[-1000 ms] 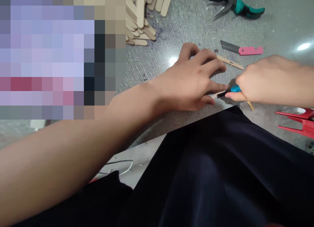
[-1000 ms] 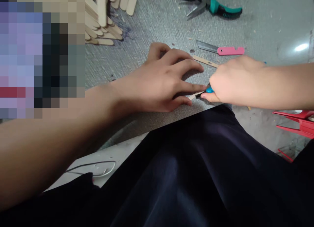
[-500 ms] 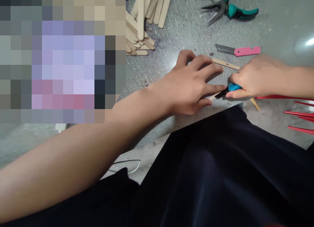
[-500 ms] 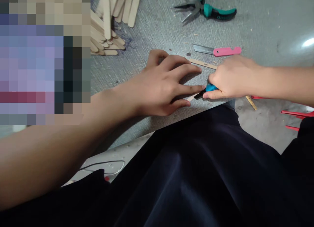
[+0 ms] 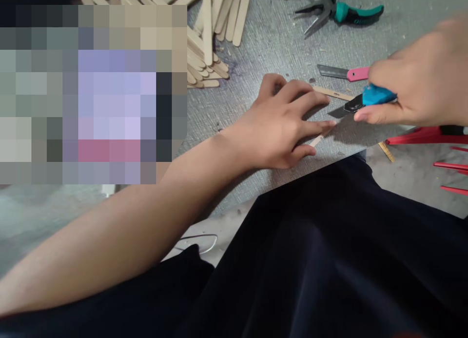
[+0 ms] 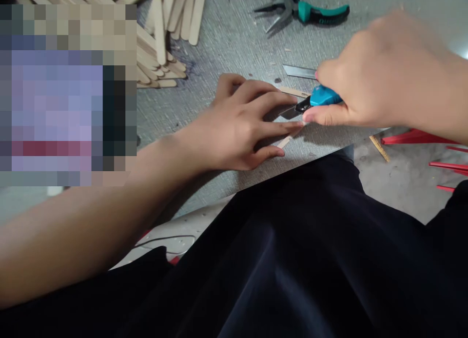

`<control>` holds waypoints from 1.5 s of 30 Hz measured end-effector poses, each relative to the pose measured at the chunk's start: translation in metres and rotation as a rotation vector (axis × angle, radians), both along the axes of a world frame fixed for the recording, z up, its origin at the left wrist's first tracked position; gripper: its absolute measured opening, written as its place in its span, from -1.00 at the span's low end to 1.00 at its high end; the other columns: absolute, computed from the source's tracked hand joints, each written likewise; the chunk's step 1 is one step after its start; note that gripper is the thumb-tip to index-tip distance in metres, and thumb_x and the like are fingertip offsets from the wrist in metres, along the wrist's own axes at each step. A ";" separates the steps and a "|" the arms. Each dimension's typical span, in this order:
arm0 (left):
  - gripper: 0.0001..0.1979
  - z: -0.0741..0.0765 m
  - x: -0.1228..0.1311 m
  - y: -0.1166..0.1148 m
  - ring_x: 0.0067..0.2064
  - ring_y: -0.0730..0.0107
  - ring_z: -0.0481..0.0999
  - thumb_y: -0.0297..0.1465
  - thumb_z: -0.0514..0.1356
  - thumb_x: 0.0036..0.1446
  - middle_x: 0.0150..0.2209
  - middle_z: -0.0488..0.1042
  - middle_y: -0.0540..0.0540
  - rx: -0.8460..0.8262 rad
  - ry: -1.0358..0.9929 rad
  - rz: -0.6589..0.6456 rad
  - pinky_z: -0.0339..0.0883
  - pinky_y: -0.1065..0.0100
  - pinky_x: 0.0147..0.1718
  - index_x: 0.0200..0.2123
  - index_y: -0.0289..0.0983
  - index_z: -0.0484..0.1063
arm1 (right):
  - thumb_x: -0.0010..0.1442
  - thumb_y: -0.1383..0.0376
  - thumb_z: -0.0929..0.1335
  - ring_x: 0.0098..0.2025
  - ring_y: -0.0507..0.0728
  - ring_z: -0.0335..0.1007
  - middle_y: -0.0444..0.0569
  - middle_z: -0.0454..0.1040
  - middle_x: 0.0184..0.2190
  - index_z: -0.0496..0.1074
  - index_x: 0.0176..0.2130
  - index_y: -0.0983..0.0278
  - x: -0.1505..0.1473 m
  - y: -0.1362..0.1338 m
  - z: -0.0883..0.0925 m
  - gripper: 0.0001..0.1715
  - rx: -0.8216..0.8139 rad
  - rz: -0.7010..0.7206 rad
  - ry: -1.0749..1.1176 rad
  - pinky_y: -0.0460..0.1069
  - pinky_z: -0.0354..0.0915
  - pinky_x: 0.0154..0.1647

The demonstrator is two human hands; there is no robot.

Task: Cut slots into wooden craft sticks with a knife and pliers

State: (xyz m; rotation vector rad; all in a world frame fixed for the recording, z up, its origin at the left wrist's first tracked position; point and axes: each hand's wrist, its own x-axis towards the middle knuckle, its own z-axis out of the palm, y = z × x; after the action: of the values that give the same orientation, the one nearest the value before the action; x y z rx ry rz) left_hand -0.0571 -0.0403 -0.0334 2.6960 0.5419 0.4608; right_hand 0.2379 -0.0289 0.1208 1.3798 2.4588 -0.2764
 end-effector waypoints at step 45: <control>-0.64 0.028 0.013 -0.096 0.13 -0.12 0.89 -0.59 0.34 0.55 0.27 0.81 -0.48 0.435 0.062 0.213 0.82 -0.01 0.07 0.32 -0.47 0.71 | 0.52 -0.58 0.22 -0.50 0.26 0.34 0.01 0.40 -0.61 0.68 -0.34 0.11 0.012 -0.019 -0.057 0.01 -0.329 -0.147 -0.040 0.14 0.10 -0.31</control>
State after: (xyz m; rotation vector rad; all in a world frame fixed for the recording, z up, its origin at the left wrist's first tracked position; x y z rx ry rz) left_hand -0.0443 -0.1366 -0.0058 3.0865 0.8360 0.6144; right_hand 0.2501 -0.0481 0.0640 1.4037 2.1604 -0.6481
